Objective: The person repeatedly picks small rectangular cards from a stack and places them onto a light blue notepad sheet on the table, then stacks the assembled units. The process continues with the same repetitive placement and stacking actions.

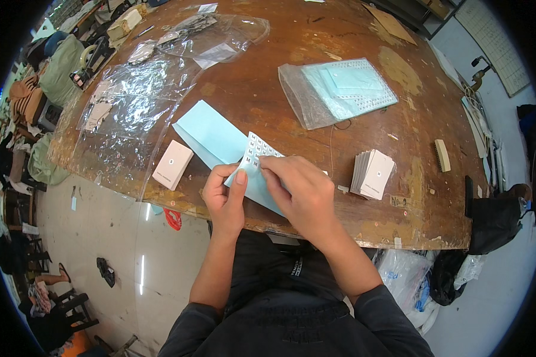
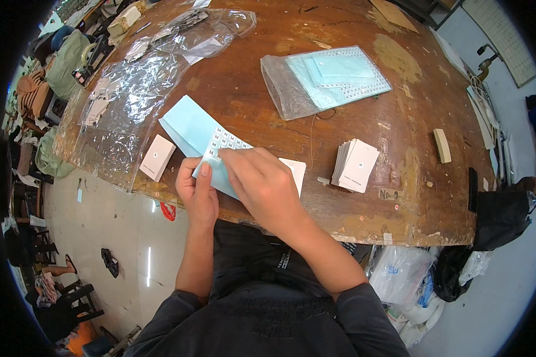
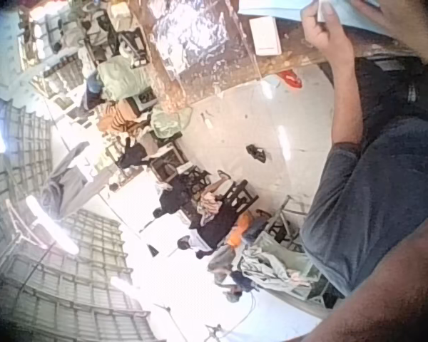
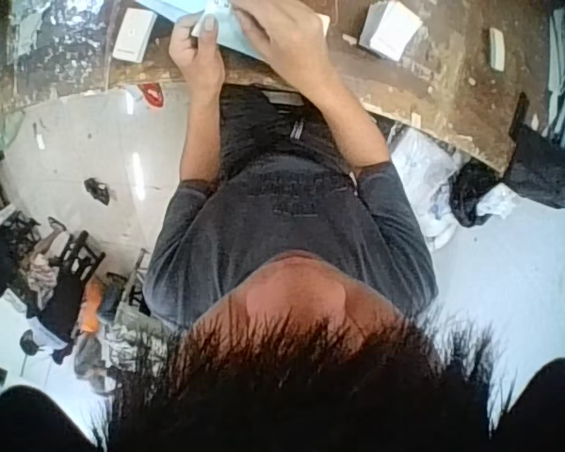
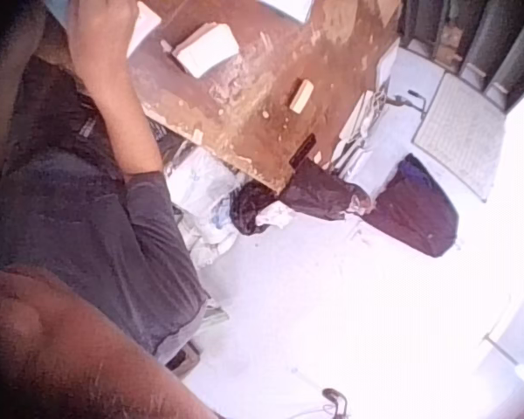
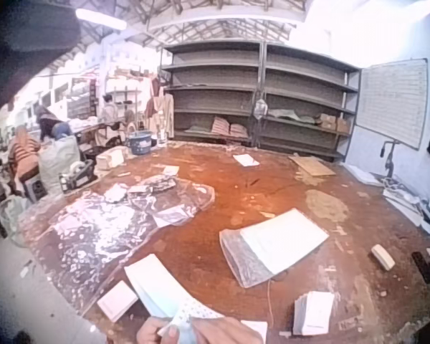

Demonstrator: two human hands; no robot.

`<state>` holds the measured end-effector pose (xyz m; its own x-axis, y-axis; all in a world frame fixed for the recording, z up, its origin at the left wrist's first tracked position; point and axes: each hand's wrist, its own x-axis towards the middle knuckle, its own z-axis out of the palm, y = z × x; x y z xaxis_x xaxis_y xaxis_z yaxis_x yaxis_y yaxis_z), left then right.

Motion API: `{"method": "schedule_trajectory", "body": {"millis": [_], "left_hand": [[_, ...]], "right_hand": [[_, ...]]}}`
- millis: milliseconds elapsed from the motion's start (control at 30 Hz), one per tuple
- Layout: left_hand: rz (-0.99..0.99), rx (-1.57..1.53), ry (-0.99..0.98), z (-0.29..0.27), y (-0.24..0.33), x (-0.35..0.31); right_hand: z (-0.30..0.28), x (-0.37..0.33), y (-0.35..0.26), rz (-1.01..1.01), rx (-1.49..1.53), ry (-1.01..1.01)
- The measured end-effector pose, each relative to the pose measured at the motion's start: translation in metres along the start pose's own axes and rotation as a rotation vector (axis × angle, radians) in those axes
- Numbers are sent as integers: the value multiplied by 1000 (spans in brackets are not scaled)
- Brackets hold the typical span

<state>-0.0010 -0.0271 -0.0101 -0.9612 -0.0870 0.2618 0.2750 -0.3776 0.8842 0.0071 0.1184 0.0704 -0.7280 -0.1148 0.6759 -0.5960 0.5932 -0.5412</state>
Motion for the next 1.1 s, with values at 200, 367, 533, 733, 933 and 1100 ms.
{"method": "schedule_trajectory", "body": {"millis": [200,367,533,733,933,1100], "left_hand": [[-29,-61,52,3,2,1],[-112,-228,282,9,7,12],[-148,-241,425,10,13,19],[-144,-277,477,11,15,17],[-162,-263,489,11,15,17],[-155,-260,465,11,14,17]], "right_hand": [[-23,-7,11,29,-9,12],[-59,-28,33,-37,-237,-7],[-70,-52,44,-93,-318,-237],[-61,-61,44,-207,-490,-374],[-64,-64,37,-56,-508,-439],[-70,-63,32,149,-459,-489]]}}
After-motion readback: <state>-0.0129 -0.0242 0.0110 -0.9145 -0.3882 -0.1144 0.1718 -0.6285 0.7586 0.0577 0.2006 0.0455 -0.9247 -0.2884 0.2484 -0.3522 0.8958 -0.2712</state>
